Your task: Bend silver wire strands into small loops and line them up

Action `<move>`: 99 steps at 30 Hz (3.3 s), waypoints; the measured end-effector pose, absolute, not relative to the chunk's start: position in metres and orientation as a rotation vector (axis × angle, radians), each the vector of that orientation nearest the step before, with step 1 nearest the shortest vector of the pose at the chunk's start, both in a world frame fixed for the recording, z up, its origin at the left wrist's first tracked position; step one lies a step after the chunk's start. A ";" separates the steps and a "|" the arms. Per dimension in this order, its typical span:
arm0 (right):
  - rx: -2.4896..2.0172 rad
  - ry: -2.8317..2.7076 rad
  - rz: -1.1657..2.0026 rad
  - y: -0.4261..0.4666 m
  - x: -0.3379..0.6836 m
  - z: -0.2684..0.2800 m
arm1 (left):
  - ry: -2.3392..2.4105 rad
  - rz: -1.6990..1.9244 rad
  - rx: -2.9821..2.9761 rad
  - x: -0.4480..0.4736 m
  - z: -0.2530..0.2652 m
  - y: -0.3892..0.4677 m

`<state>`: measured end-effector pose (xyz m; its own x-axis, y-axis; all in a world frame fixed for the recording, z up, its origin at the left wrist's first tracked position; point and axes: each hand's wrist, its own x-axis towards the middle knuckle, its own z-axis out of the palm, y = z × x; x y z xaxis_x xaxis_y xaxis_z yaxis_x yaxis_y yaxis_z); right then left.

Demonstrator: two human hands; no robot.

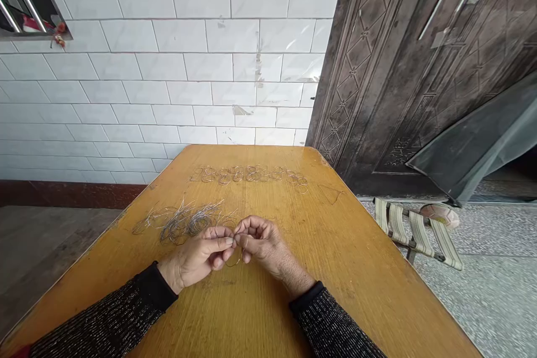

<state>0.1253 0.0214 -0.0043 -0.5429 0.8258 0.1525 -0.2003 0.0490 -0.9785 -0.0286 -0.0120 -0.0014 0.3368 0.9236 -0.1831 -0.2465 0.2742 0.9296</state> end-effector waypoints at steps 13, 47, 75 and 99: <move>-0.765 -1.559 1.540 0.013 0.121 0.000 | 1.143 0.955 1.453 -0.028 0.003 -0.016; -0.870 -1.764 1.368 0.017 0.142 0.015 | 1.299 0.849 2.298 -0.029 0.010 -0.020; -0.647 -1.089 1.409 0.015 0.125 0.002 | 0.839 1.340 0.746 -0.007 0.004 -0.024; -0.777 -1.354 1.293 0.008 0.123 0.007 | 1.022 1.423 0.896 -0.016 0.006 -0.018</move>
